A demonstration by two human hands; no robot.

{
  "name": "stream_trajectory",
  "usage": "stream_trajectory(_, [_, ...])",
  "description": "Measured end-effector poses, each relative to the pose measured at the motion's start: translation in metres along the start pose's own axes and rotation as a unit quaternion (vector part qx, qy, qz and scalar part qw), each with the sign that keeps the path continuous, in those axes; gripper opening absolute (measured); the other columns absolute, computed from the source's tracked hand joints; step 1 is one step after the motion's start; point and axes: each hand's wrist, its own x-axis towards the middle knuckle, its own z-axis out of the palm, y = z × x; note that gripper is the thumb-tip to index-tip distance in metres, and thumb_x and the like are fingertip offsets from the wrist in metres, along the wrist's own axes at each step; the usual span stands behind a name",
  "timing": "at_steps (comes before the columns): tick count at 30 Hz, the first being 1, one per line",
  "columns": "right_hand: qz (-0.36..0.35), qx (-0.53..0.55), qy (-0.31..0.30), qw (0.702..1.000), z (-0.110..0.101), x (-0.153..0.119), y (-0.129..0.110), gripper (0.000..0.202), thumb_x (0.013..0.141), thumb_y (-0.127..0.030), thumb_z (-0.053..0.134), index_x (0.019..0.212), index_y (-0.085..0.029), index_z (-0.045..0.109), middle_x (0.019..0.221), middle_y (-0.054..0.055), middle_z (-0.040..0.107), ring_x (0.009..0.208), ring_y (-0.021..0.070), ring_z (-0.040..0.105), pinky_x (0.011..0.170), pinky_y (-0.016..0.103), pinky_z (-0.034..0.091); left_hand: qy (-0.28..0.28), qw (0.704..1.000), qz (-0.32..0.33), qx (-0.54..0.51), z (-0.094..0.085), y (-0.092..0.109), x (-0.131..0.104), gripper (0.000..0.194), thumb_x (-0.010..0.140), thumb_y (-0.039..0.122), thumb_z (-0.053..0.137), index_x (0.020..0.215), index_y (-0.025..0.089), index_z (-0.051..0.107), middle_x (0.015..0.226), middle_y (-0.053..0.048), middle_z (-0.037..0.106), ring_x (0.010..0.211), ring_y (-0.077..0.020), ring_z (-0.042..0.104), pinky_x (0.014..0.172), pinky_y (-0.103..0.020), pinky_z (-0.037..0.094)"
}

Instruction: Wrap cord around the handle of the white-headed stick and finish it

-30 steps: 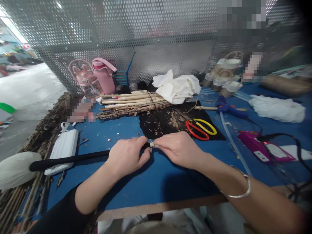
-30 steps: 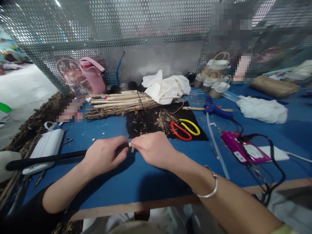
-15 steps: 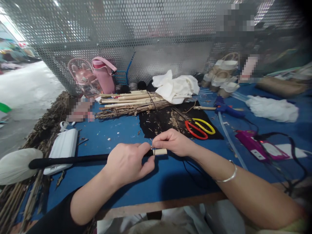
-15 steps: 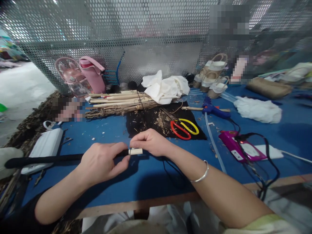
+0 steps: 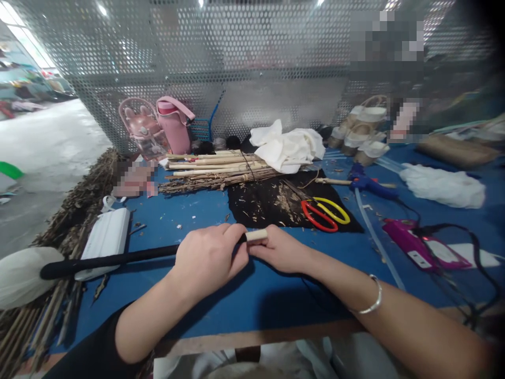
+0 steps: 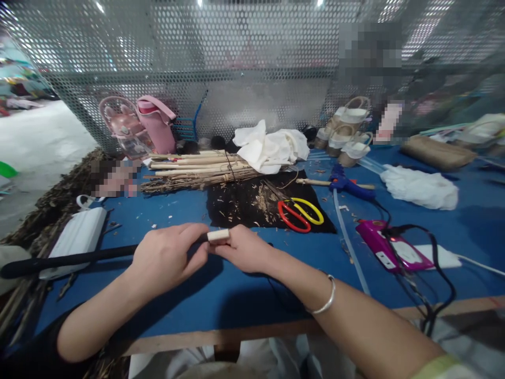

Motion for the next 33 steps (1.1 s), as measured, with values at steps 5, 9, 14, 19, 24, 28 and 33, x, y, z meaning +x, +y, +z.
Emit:
stream_trajectory(5, [-0.091, -0.206, 0.03, 0.974, 0.0, -0.012, -0.008, 0.028, 0.09, -0.023, 0.044, 0.068, -0.015, 0.061, 0.064, 0.001, 0.062, 0.057, 0.0096, 0.05, 0.055, 0.021, 0.031, -0.004, 0.999, -0.033, 0.019, 0.004, 0.0, 0.011, 0.02, 0.085, 0.033, 0.041, 0.097, 0.023, 0.055, 0.079, 0.001, 0.067, 0.067, -0.0195, 0.063, 0.048, -0.027, 0.03])
stream_trajectory(9, [-0.155, -0.285, 0.043, 0.945, -0.005, -0.015, -0.011, 0.029, 0.09, -0.023, 0.044, 0.064, -0.016, 0.057, 0.061, 0.0, 0.06, 0.057, 0.0102, 0.05, 0.054, 0.022, 0.028, -0.017, 0.999, -0.048, 0.003, 0.009, -0.004, 0.015, 0.018, 0.086, 0.033, 0.04, 0.096, 0.025, 0.053, 0.072, 0.003, 0.067, 0.059, -0.0187, 0.062, 0.047, -0.026, 0.024])
stream_trajectory(14, [-0.158, -0.301, 0.041, 0.939, -0.01, -0.016, -0.013, 0.027, 0.09, -0.021, 0.042, 0.067, -0.017, 0.054, 0.061, -0.001, 0.058, 0.055, 0.0096, 0.048, 0.053, 0.022, 0.029, -0.057, 0.997, -0.041, -0.01, 0.01, -0.008, 0.013, 0.022, 0.089, 0.033, 0.035, 0.082, 0.024, 0.054, 0.07, 0.002, 0.066, 0.059, -0.0175, 0.062, 0.048, -0.025, 0.023])
stream_trajectory(19, [-0.168, -0.266, 0.048, 0.948, -0.017, -0.016, -0.014, 0.026, 0.091, -0.022, 0.042, 0.072, -0.017, 0.059, 0.066, 0.0, 0.062, 0.06, 0.0105, 0.054, 0.056, 0.021, 0.033, -0.061, 0.997, -0.009, -0.038, 0.009, -0.009, 0.009, 0.018, 0.086, 0.035, 0.039, 0.092, 0.025, 0.053, 0.078, 0.002, 0.066, 0.065, -0.0177, 0.062, 0.05, -0.025, 0.028])
stream_trajectory(24, [-0.18, -0.245, 0.105, 0.947, -0.018, -0.014, -0.012, 0.024, 0.091, -0.022, 0.043, 0.085, -0.016, 0.065, 0.079, 0.004, 0.068, 0.071, 0.0129, 0.061, 0.063, 0.022, 0.039, -0.064, 0.997, 0.005, -0.04, 0.009, -0.008, 0.006, 0.019, 0.085, 0.036, 0.04, 0.089, 0.023, 0.053, 0.074, 0.001, 0.065, 0.064, -0.0171, 0.062, 0.05, -0.025, 0.03])
stream_trajectory(28, [-0.152, -0.24, 0.142, 0.948, -0.019, -0.011, -0.011, 0.024, 0.09, -0.025, 0.046, 0.086, -0.018, 0.069, 0.075, 0.004, 0.068, 0.068, 0.0125, 0.059, 0.062, 0.022, 0.039, -0.057, 0.998, 0.012, -0.039, 0.007, -0.007, 0.005, 0.02, 0.086, 0.037, 0.039, 0.087, 0.022, 0.053, 0.072, 0.001, 0.065, 0.061, -0.0165, 0.061, 0.049, -0.025, 0.031])
stream_trajectory(33, [-0.072, -0.07, 0.154, 0.983, -0.02, -0.003, -0.006, 0.016, 0.082, -0.026, 0.059, 0.078, -0.018, 0.072, 0.072, 0.002, 0.069, 0.065, 0.0117, 0.06, 0.061, 0.021, 0.042, -0.049, 0.997, 0.034, -0.041, 0.006, -0.006, 0.001, 0.02, 0.085, 0.036, 0.041, 0.088, 0.022, 0.055, 0.069, 0.002, 0.065, 0.057, -0.0167, 0.061, 0.047, -0.025, 0.033])
